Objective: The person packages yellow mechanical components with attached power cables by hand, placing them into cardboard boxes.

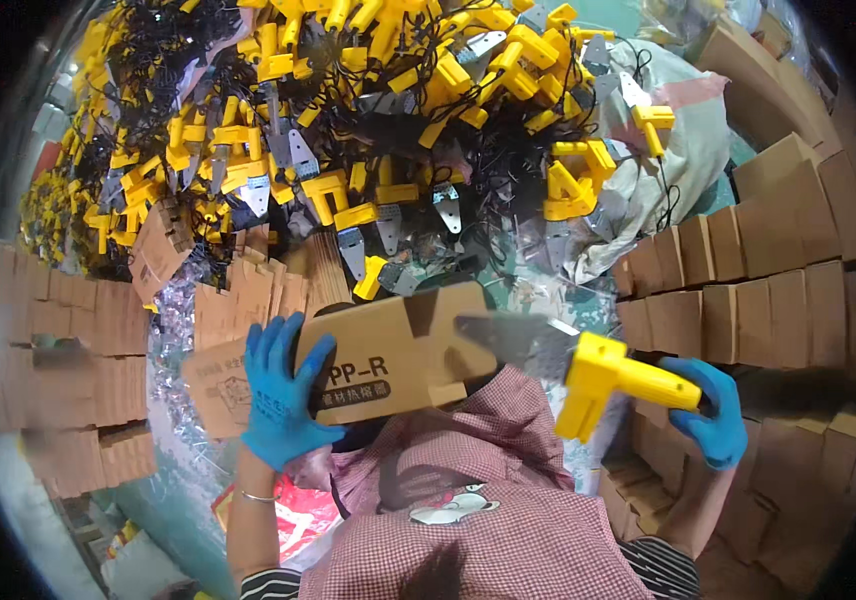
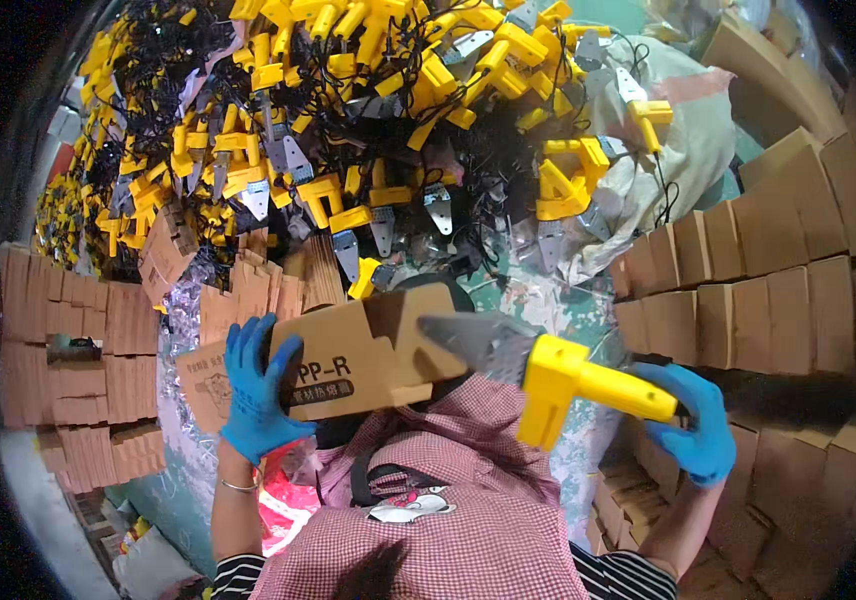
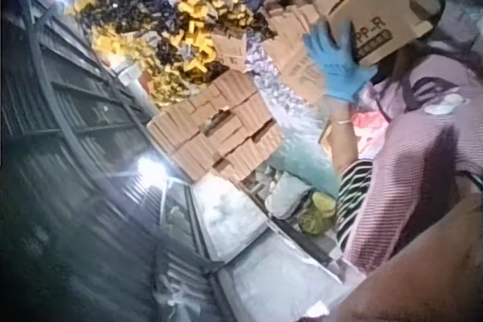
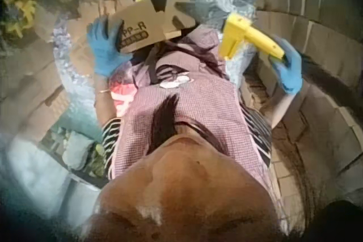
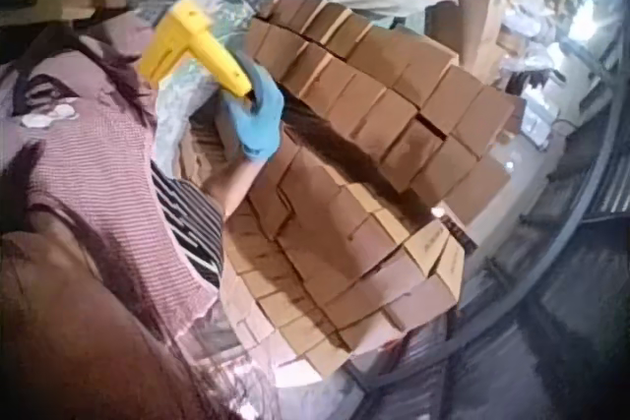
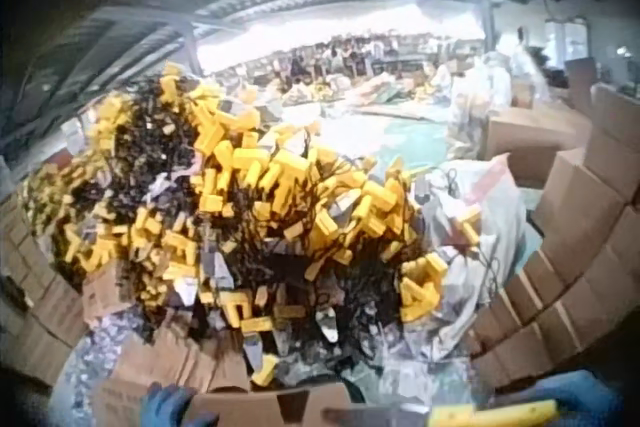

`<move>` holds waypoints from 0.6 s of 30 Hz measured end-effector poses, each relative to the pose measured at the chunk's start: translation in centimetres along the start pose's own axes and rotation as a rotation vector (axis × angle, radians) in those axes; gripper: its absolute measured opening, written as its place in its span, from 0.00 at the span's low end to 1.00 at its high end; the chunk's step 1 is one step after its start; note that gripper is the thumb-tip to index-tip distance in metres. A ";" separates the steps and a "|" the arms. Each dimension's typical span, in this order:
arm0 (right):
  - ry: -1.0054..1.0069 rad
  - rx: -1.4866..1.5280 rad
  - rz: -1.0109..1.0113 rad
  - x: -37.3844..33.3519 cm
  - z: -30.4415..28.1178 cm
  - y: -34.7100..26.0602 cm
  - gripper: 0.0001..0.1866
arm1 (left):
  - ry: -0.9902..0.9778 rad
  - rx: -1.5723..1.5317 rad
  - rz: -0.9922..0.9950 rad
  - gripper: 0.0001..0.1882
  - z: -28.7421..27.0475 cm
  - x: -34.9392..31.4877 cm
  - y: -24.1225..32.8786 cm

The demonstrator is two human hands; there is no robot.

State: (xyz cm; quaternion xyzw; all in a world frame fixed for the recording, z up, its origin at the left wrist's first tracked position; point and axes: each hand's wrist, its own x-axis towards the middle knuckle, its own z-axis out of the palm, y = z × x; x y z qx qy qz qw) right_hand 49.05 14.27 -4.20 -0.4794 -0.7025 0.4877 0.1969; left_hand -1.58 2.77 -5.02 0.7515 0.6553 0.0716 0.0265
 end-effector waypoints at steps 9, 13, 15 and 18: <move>0.177 0.251 -0.026 11.9 9.9 -0.4 0.21 | 0.049 -0.337 0.120 0.53 1.3 -0.7 2.6; 0.285 -0.153 -0.490 12.9 14.7 0.8 0.18 | 0.098 -0.227 0.157 0.55 3.9 0.4 2.8; 0.245 0.170 -0.395 12.7 16.3 0.5 0.20 | 0.036 -0.265 0.053 0.55 5.0 0.2 3.1; 0.149 -0.407 -0.645 13.3 12.5 2.0 0.22 | 0.008 -0.319 0.073 0.59 4.6 0.3 2.7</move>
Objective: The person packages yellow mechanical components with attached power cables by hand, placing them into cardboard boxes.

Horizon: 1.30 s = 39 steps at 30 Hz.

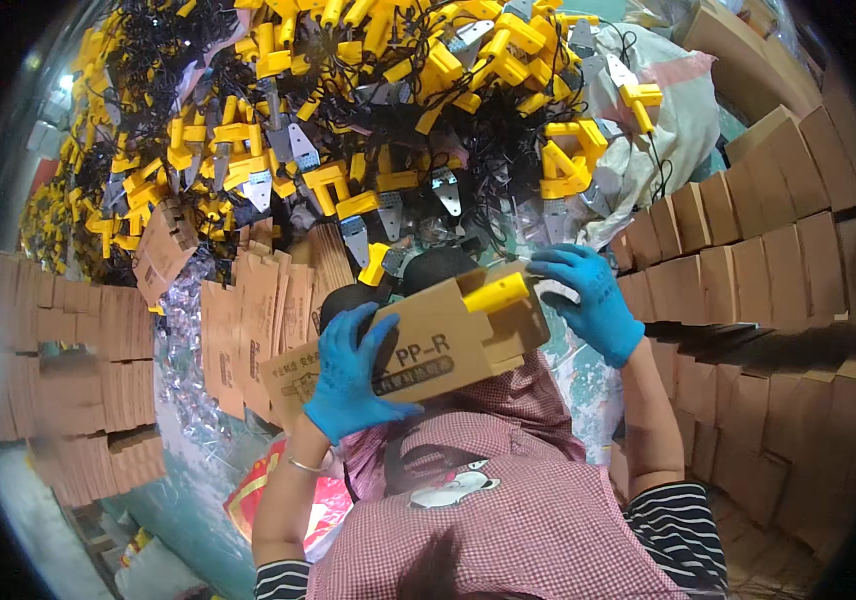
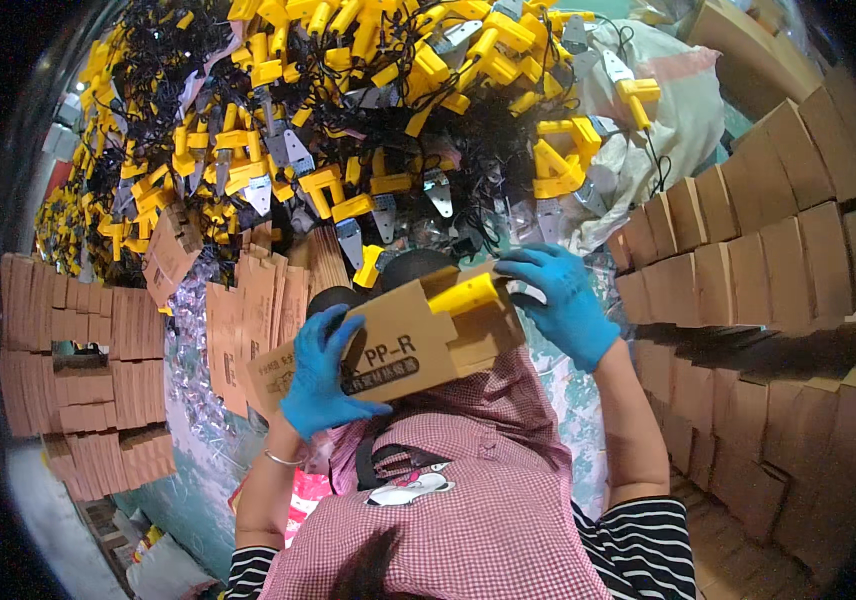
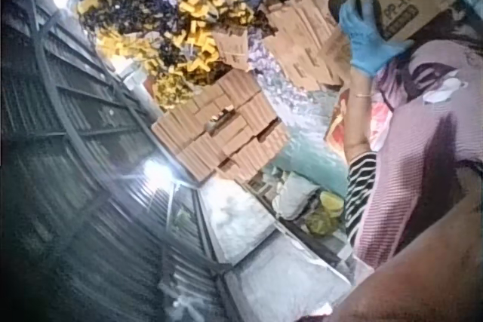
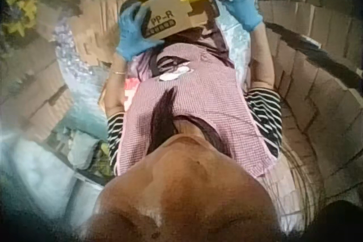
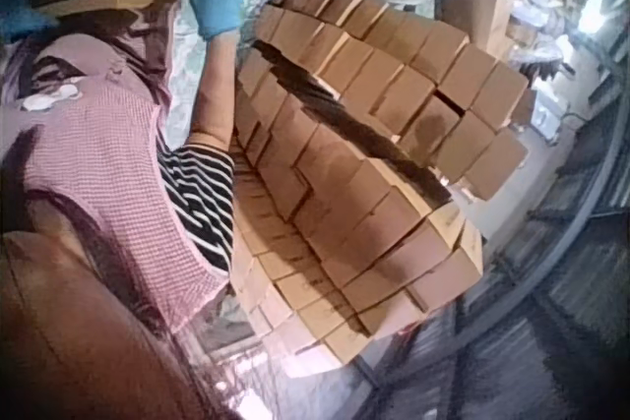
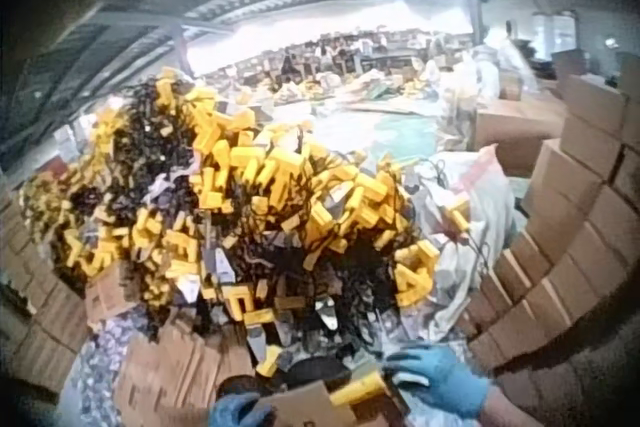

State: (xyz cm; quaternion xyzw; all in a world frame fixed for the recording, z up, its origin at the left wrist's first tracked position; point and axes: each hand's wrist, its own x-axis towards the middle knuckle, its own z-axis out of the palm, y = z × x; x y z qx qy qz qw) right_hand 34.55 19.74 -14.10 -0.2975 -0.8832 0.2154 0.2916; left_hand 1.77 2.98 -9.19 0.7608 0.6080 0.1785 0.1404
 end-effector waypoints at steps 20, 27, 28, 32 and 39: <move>-0.023 0.664 1.398 -9.1 2.7 2.0 0.26 | -0.745 -0.247 -0.201 0.42 0.5 8.9 -2.7; 0.576 1.412 0.608 -6.0 1.6 1.6 0.12 | -0.391 0.142 0.345 0.53 -5.7 9.2 5.5; 0.746 1.573 0.597 -5.3 -2.1 1.1 0.14 | -0.319 0.154 0.341 0.53 -8.0 10.0 6.3; 0.563 1.463 -0.059 -2.3 -10.5 -6.9 0.16 | -0.075 0.104 0.284 0.53 -10.5 10.1 4.9; 0.152 0.136 -0.275 4.5 -5.6 -15.9 0.19 | 0.151 -0.193 0.272 0.47 -2.8 2.2 -0.2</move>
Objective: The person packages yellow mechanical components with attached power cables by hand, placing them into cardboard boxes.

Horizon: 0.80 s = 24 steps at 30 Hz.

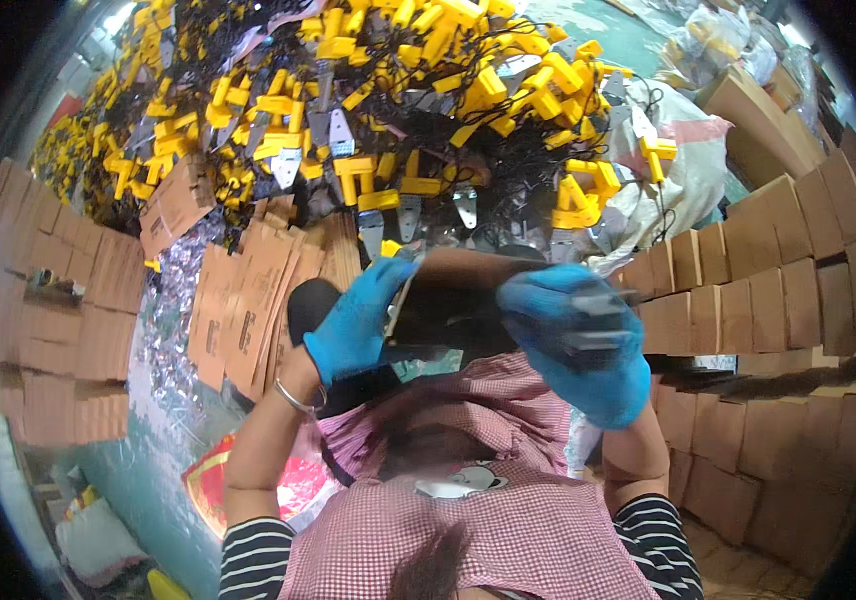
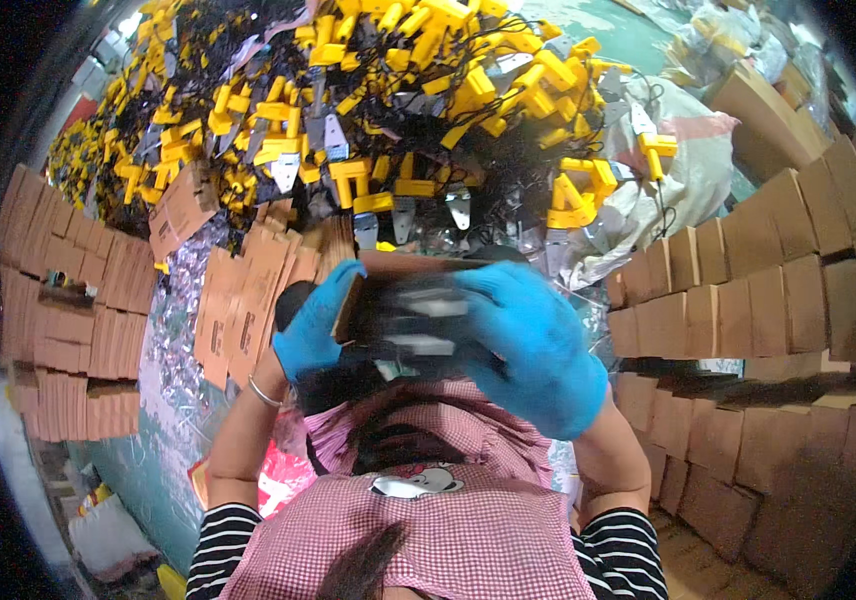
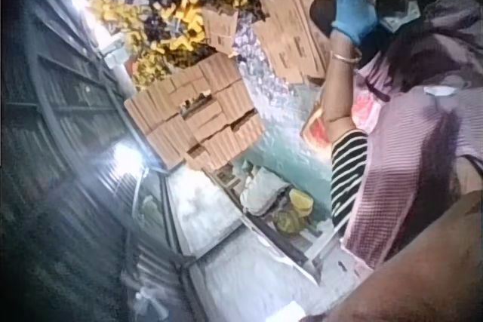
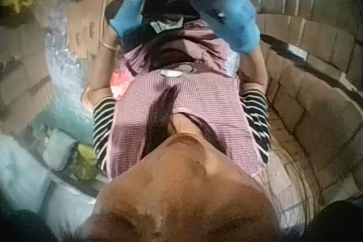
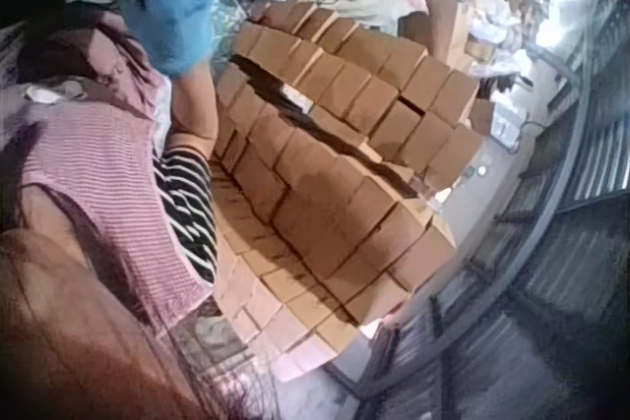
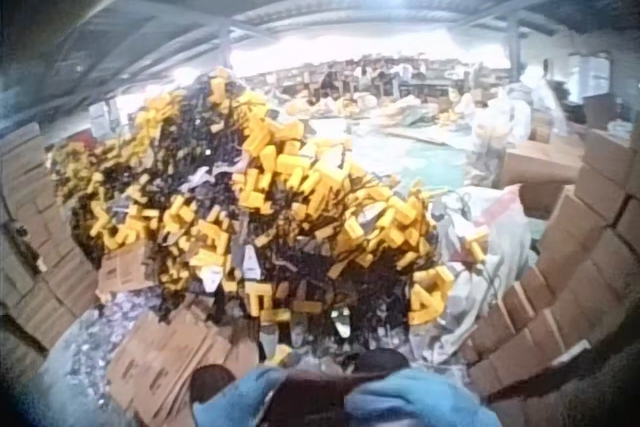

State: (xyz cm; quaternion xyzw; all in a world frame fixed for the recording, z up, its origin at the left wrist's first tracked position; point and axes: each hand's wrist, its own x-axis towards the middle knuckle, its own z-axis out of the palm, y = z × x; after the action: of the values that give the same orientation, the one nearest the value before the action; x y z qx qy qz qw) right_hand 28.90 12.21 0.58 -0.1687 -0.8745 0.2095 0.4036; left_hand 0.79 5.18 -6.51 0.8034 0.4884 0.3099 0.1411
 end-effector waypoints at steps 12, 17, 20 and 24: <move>-0.274 -0.265 -0.010 2.0 7.4 -0.3 0.20 | 0.356 0.401 0.116 0.17 -2.1 -1.7 5.1; -0.112 -0.176 -0.048 2.0 7.7 -3.6 0.33 | -0.331 0.496 -0.156 0.15 -4.9 3.7 4.4; -0.119 -0.376 0.144 1.1 8.7 -1.1 0.33 | -0.475 0.313 -0.054 0.16 -6.6 5.7 2.6; -0.314 -0.750 -0.134 -0.1 8.4 0.8 0.26 | 0.184 -0.215 0.160 0.20 -8.2 1.9 1.2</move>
State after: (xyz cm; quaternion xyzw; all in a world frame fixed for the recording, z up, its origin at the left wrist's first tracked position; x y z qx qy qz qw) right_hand 22.56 10.93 -4.79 -0.2124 -0.9504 -0.1272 0.1884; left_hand -3.00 5.62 1.07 0.7883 0.3979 0.4427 0.1560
